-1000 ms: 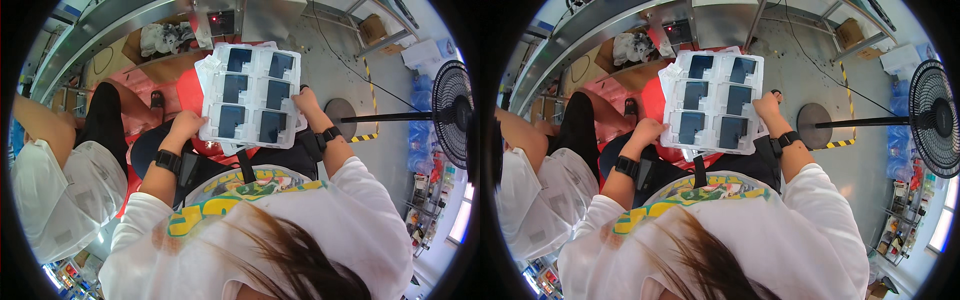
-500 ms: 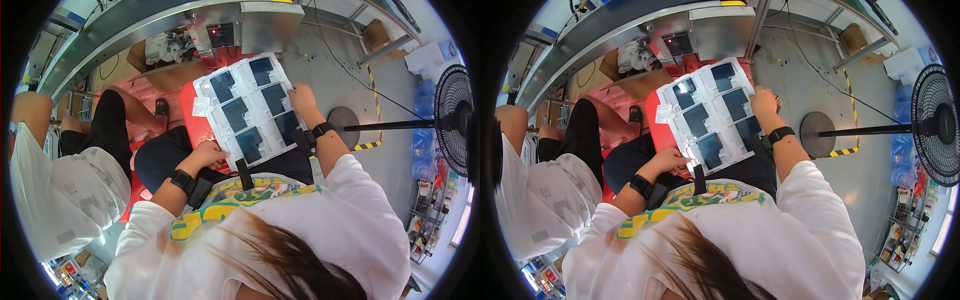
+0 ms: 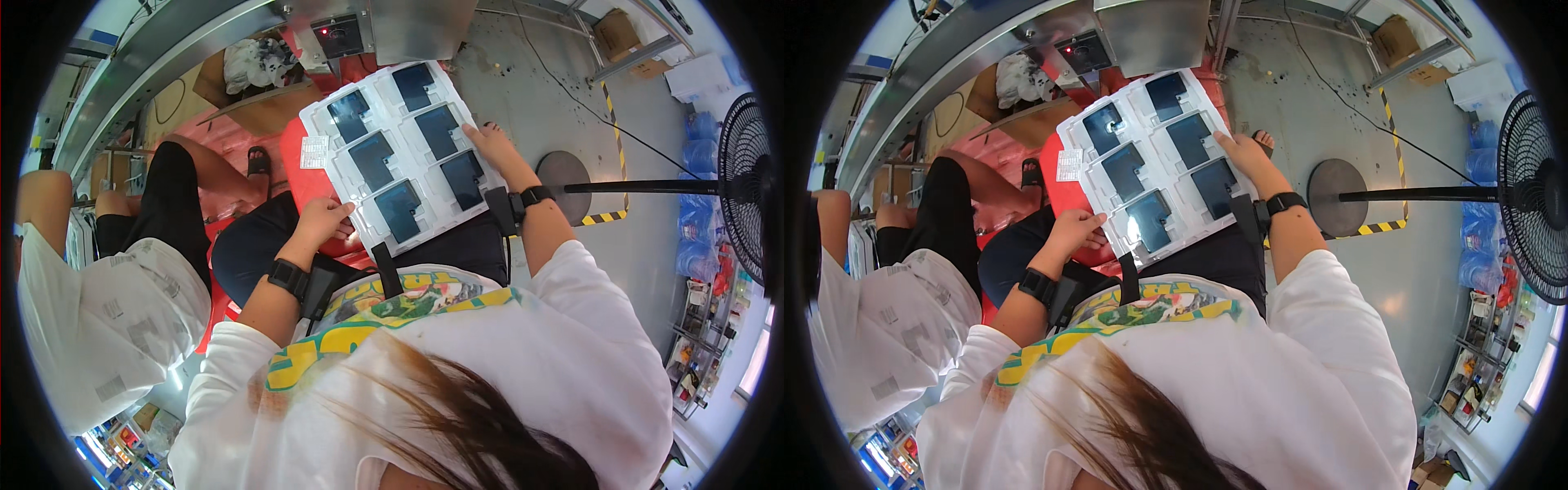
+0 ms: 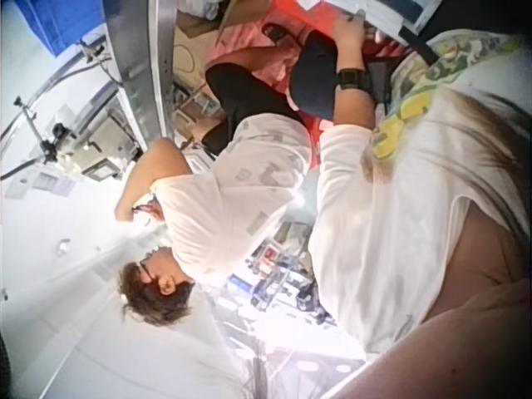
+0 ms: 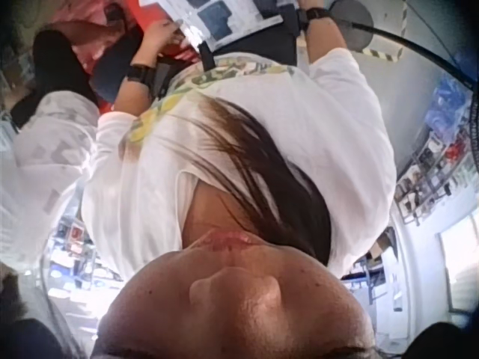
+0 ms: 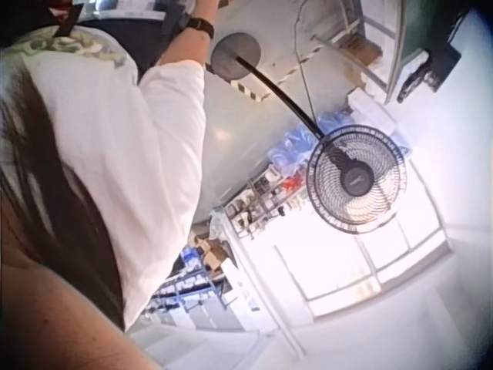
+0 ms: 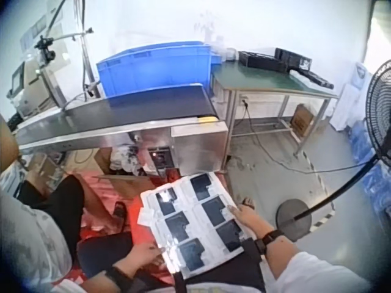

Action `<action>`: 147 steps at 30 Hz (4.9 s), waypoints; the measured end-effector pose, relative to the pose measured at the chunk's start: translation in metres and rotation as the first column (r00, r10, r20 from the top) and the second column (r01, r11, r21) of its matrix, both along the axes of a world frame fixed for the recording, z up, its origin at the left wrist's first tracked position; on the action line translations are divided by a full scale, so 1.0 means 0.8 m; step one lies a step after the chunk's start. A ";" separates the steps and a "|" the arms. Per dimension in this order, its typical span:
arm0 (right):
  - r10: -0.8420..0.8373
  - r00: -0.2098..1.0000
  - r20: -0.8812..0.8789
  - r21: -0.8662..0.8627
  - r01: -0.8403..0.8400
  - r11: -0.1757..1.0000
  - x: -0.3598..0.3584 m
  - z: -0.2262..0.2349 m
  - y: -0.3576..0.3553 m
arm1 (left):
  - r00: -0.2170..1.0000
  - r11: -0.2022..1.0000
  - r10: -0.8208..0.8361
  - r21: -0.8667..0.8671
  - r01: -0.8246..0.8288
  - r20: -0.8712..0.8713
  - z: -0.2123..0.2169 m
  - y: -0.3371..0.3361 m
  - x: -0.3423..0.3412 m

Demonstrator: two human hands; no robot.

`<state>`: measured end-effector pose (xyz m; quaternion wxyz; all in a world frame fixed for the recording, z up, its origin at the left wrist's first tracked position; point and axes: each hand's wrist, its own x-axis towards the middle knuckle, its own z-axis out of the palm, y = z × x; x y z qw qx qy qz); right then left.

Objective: Placing electronic components into plastic trays and moving them along an assembly line conveyor.

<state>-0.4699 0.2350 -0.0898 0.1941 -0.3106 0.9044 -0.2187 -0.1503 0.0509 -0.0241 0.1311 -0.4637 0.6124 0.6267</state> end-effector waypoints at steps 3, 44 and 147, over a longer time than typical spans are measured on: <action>0.005 0.970 0.244 -0.170 0.038 0.985 0.018 0.027 0.013 | 0.998 0.999 0.052 -0.001 -0.052 -0.036 -0.010 0.005 0.008; -0.125 0.933 0.338 0.002 0.132 0.991 0.015 0.028 0.034 | 0.987 0.986 0.157 -0.043 -0.158 -0.034 0.011 0.028 0.002; -0.658 0.751 0.054 -0.768 0.452 0.454 -0.505 0.278 -0.054 | 0.482 -0.126 -0.820 -0.918 0.376 0.310 0.013 -0.037 -0.172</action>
